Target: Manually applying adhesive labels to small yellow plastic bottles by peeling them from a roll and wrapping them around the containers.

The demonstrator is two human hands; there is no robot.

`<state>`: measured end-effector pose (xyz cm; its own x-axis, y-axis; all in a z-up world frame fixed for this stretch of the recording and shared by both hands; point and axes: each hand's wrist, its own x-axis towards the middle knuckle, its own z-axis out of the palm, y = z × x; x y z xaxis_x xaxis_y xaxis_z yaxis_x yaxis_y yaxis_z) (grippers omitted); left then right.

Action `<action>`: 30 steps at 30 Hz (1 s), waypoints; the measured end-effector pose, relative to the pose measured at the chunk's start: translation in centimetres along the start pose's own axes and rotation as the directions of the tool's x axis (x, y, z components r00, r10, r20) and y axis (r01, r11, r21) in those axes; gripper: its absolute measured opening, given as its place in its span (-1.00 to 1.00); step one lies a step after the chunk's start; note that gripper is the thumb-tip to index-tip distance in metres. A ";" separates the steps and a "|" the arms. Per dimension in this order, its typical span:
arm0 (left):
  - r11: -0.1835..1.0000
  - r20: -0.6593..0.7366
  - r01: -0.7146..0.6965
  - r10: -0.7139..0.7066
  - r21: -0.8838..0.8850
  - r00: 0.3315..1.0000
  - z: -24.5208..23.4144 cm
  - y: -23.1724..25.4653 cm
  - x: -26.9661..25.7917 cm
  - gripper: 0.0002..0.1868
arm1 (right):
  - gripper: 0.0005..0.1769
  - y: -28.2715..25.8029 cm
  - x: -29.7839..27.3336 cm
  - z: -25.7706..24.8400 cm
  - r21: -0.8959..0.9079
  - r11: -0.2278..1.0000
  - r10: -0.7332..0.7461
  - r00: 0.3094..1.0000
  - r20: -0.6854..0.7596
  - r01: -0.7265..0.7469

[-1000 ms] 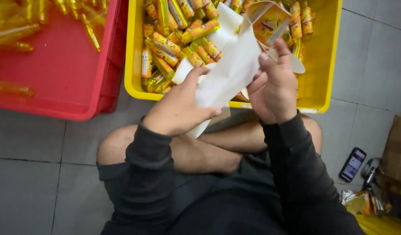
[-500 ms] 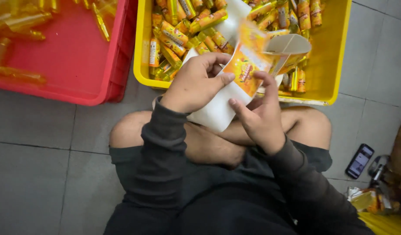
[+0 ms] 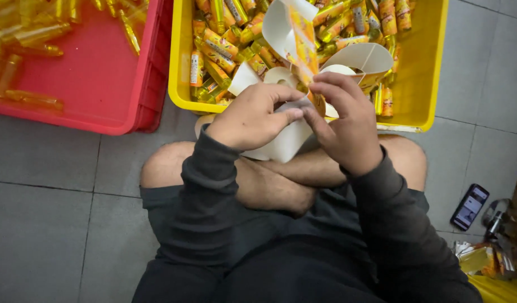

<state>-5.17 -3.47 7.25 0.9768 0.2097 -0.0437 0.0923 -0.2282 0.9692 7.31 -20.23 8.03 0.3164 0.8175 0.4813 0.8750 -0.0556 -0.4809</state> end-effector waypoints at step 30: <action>0.962 -0.818 -0.270 0.194 0.050 0.541 -7.7 -2.0 -3.6 -0.71 | -0.47 -4.8 12.9 10.2 0.295 0.906 -0.341 0.937 0.080 0.305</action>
<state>-10.36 3.50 7.34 0.3884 0.8471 0.3626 -0.1653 -0.3231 0.9318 3.41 -3.54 9.08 -0.0314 0.8302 0.5566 0.7810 0.3679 -0.5047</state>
